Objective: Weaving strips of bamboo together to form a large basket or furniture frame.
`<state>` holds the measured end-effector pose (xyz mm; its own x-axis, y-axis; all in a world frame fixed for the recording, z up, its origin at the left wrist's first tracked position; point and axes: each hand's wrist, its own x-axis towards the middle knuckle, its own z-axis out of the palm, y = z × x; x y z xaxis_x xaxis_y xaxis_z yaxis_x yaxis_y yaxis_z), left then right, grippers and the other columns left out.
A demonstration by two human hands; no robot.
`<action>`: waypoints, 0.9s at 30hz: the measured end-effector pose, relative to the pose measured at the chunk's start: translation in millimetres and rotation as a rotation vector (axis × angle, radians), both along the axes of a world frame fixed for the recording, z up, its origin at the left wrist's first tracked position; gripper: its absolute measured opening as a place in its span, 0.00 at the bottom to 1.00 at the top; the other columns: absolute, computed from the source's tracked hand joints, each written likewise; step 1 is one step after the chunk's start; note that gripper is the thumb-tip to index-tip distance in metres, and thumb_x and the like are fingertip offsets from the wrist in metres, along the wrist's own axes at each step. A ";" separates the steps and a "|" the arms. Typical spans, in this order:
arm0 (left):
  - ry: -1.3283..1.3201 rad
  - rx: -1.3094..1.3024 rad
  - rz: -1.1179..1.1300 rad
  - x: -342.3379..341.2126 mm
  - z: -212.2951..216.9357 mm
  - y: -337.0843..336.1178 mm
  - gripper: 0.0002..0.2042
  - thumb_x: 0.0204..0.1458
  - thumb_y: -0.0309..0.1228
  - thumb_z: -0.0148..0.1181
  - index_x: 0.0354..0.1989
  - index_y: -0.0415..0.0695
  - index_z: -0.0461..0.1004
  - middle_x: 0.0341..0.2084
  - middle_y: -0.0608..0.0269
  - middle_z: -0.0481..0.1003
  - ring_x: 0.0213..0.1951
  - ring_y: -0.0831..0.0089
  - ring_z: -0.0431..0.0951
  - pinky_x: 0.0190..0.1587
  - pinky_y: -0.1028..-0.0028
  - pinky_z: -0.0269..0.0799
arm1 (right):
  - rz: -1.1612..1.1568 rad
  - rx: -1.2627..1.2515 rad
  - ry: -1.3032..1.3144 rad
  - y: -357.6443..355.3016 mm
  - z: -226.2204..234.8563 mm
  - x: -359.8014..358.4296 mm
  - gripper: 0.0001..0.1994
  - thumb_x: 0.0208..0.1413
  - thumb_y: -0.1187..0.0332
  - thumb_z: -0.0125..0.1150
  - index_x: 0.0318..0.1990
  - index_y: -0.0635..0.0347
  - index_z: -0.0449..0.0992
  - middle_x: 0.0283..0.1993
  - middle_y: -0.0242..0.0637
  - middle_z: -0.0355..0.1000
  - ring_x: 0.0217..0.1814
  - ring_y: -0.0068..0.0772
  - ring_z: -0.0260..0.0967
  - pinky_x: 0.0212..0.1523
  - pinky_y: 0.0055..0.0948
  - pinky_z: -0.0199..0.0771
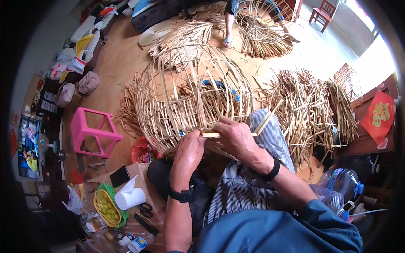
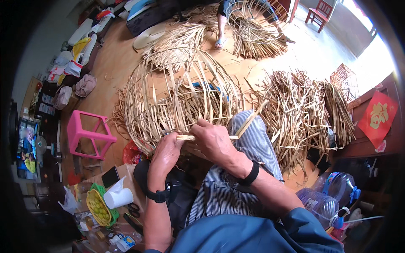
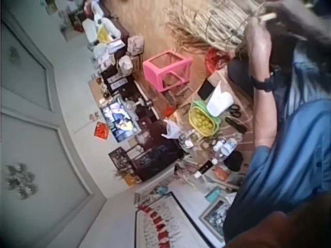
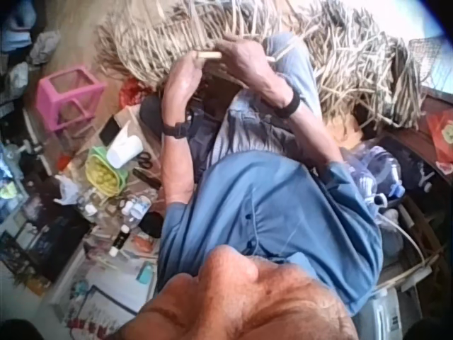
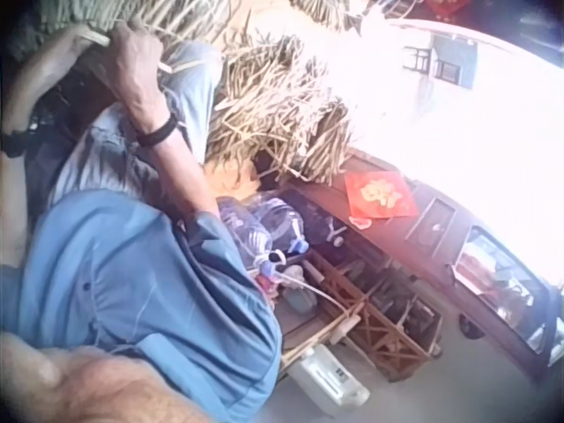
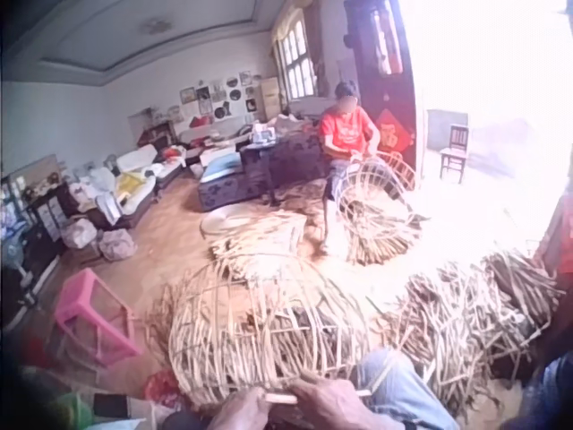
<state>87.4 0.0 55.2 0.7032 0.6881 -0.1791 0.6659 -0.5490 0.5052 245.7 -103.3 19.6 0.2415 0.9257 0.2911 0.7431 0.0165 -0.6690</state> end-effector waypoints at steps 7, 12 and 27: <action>-0.156 -0.148 0.140 -0.6 -2.3 -0.4 0.16 0.60 0.36 0.59 0.46 0.32 0.77 0.35 0.41 0.80 0.40 0.50 0.81 0.45 0.59 0.73 | -0.339 -0.021 0.715 -47.7 -11.0 14.7 0.06 0.58 0.74 0.66 0.37 0.64 0.73 0.31 0.37 0.68 0.31 0.28 0.68 0.34 0.35 0.73; -0.171 -0.131 0.130 0.0 0.2 -2.9 0.16 0.59 0.37 0.59 0.46 0.35 0.77 0.37 0.40 0.79 0.43 0.44 0.79 0.47 0.56 0.73 | -0.217 -0.002 0.022 -31.9 4.3 23.5 0.14 0.54 0.63 0.69 0.38 0.61 0.72 0.35 0.45 0.72 0.34 0.48 0.77 0.34 0.45 0.76; -0.187 -0.043 0.193 7.6 -15.6 -8.2 0.20 0.62 0.46 0.58 0.32 0.37 0.74 0.23 0.43 0.74 0.27 0.48 0.75 0.33 0.57 0.69 | -0.253 0.014 -0.051 -26.3 -7.1 62.9 0.19 0.44 0.79 0.66 0.46 0.57 0.72 0.41 0.50 0.71 0.39 0.58 0.73 0.37 0.48 0.73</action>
<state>95.0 -8.2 39.5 0.5831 0.8073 -0.0904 0.6492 -0.3963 0.6492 308.6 -129.7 12.5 0.4497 0.8334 0.3212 0.7576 -0.1653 -0.6315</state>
